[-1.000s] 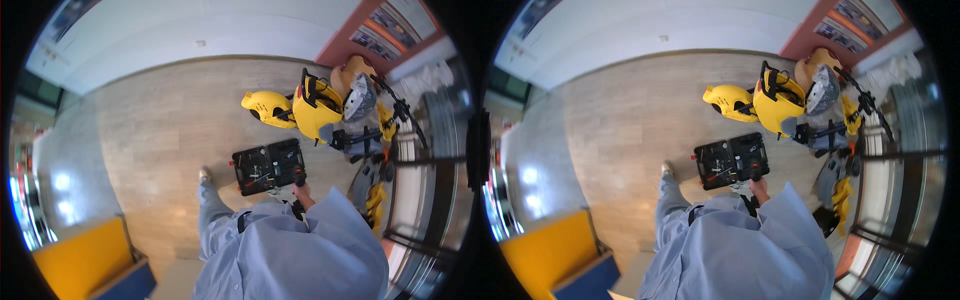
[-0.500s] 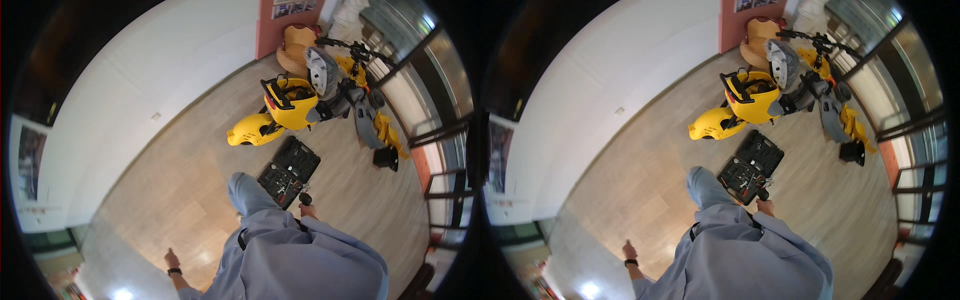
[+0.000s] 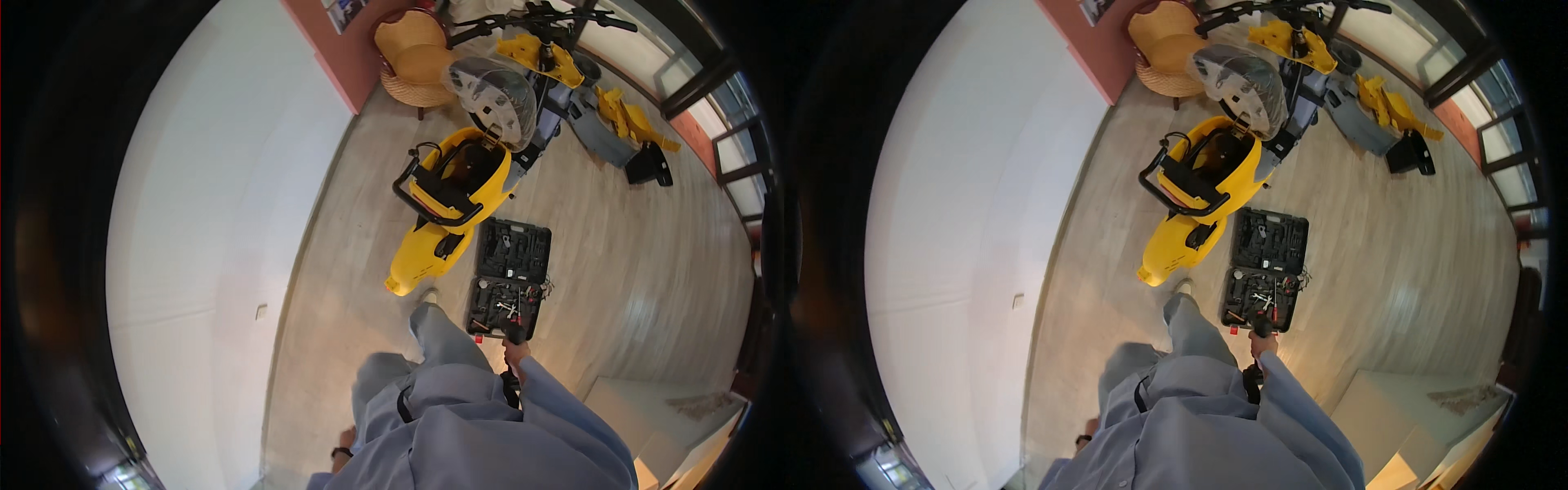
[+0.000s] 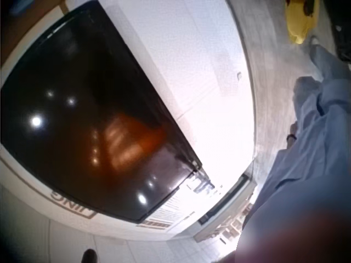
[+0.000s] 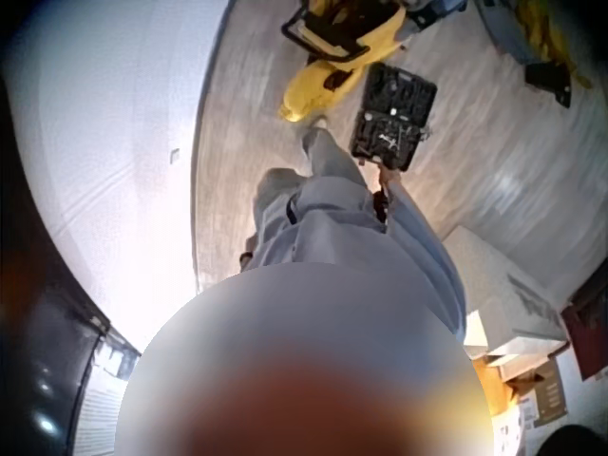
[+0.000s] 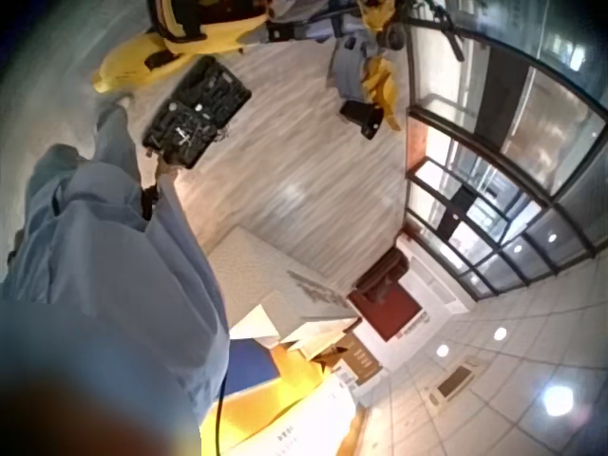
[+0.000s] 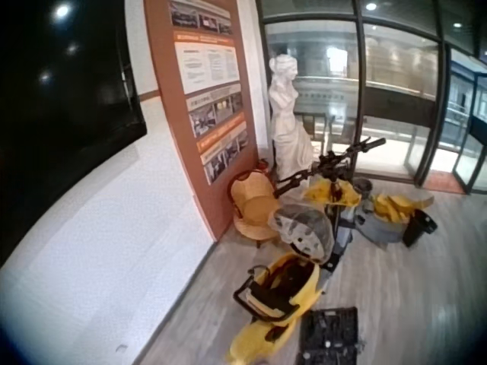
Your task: Assembling the body panels and internal components of a yellow electric scooter using a power drill.
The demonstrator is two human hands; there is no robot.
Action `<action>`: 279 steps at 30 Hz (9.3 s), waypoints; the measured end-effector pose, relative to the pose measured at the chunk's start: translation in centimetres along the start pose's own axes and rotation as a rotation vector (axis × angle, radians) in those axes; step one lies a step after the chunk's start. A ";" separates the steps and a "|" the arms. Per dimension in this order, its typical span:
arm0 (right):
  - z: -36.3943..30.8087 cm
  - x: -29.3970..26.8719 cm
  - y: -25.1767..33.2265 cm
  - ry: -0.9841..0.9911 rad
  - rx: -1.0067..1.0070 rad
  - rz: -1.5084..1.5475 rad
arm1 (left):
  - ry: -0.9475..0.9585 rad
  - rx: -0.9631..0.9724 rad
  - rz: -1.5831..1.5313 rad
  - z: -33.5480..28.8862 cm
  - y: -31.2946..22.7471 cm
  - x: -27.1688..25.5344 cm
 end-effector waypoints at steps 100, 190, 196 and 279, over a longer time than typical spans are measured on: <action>-5.7 3.1 54.2 0.372 -0.309 -0.634 | 0.221 0.321 -0.706 66.0 -48.8 -32.4; -11.5 -2.8 44.6 0.178 -0.105 -0.152 | 0.027 0.878 0.270 51.1 -60.3 -28.8; -11.2 -2.9 44.8 0.159 -0.100 -0.146 | 0.095 0.936 0.308 51.0 -60.4 -27.8; -8.6 2.2 51.1 0.109 -0.042 -0.096 | 0.114 0.833 -0.384 54.1 -59.2 -31.1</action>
Point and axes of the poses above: each hand's wrist, its own z-axis towards the middle knuckle, its own x-axis out of the palm, y = z × x, the point moved 9 cm from there along z, towards the middle knuckle, and after that the axes turned 12 degrees about -y, right-handed, at the moved point
